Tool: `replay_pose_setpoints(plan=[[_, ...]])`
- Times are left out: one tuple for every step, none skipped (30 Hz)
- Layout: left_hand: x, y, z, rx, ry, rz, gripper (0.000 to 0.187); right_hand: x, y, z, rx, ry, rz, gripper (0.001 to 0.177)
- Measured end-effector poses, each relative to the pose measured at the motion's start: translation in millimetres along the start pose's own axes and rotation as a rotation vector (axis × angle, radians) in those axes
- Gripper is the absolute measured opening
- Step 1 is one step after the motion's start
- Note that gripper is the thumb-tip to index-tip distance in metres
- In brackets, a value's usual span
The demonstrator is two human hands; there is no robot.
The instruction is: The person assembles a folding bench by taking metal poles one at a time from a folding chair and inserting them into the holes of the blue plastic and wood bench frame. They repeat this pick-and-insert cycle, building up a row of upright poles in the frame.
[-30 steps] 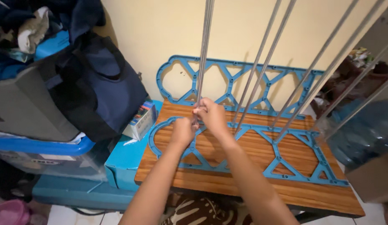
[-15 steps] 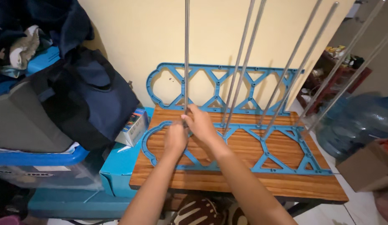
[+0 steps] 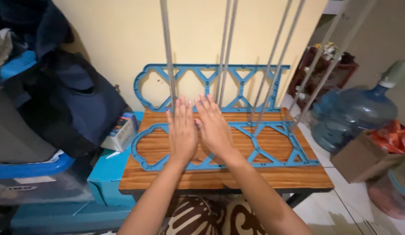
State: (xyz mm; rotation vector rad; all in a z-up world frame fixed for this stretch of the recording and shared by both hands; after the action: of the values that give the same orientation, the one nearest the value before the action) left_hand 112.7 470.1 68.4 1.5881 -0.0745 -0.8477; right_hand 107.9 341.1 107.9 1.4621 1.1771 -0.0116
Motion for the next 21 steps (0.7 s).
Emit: replay_pose_setpoints(plan=[[3.0,2.4,8.5,0.012,-0.005,-0.022,0.062,-8.7,-4.6,2.8,-0.002,-0.029,0.013,0.057],[6.4,5.2,16.9,0.024,-0.010,-0.044,0.062,-17.0,-8.5,6.4,-0.004,-0.058,0.025,0.058],[10.0,8.6,25.5,0.041,-0.035,-0.035,0.062,-25.2,-11.8,11.1,0.003,-0.081,0.025,0.058],[13.9,12.1,34.0,0.058,-0.060,-0.026,0.062,-33.1,-15.3,16.6,0.011,-0.104,0.026,0.058],[18.4,14.9,43.3,0.075,-0.086,-0.016,0.063,-41.0,-19.8,23.0,0.020,-0.128,0.026,0.059],[23.5,17.8,52.9,0.094,-0.117,-0.011,0.062,-48.8,-24.3,30.2,0.035,-0.162,0.032,0.059],[28.7,21.2,62.7,0.114,-0.149,-0.006,0.062,-56.6,-28.6,38.0,0.052,-0.196,0.038,0.060],[34.1,24.4,72.9,0.135,-0.181,-0.001,0.062,-64.5,-33.1,46.1,0.069,-0.230,0.043,0.060],[40.2,27.7,83.6,0.150,-0.195,-0.016,0.063,-72.8,-38.4,54.6,0.088,-0.236,0.051,0.060],[46.5,30.9,94.7,0.166,-0.209,-0.032,0.063,-81.1,-44.1,63.4,0.107,-0.242,0.059,0.061],[53.3,33.6,107.3,0.183,-0.226,-0.049,0.064,-90.3,-50.7,72.8,0.128,-0.250,0.066,0.061],[60.4,36.2,120.5,0.198,-0.237,-0.062,0.063,-99.8,-57.1,82.6,0.147,-0.285,0.076,0.061],[67.5,38.1,134.5,0.214,-0.249,-0.075,0.063,-109.5,-63.9,92.4,0.166,-0.321,0.085,0.061],[74.7,40.1,148.7,0.230,-0.261,-0.089,0.063,-119.4,-71.4,102.1,0.186,-0.356,0.093,0.061],[81.9,42.2,162.9,0.252,-0.297,-0.082,0.063,-129.2,-79.9,111.4,0.216,-0.381,0.108,0.061],[89.2,44.6,177.5,0.275,-0.332,-0.076,0.063,-139.2,-88.8,120.5,0.245,-0.406,0.123,0.060],[96.5,46.2,193.6,0.298,-0.370,-0.070,0.063,-150.3,-98.9,129.8,0.277,-0.432,0.137,0.060],[103.9,47.4,211.0,0.309,-0.379,-0.086,0.063,-162.0,-108.7,139.5,0.304,-0.460,0.133,0.061],[111.3,48.6,229.3,0.323,-0.390,-0.102,0.063,-174.3,-118.5,149.3,0.331,-0.489,0.130,0.062],[118.2,49.2,246.8,0.337,-0.400,-0.117,0.063,-186.7,-129.2,158.7,0.359,-0.518,0.126,0.062],[124.5,48.2,263.9,0.366,-0.439,-0.137,0.063,-199.2,-141.3,167.4,0.395,-0.546,0.126,0.062]])
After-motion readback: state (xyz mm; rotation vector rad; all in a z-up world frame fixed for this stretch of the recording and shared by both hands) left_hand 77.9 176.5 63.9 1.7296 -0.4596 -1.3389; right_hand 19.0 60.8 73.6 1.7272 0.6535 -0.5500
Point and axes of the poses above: each hand's wrist, its own y-axis towards the middle knuckle, its own x-axis out of the palm, z = x × y, the point moved 1 cm from there along y, towards the middle knuckle, and after that the axes turned 11 degrees about x, right-handed, at the moved point
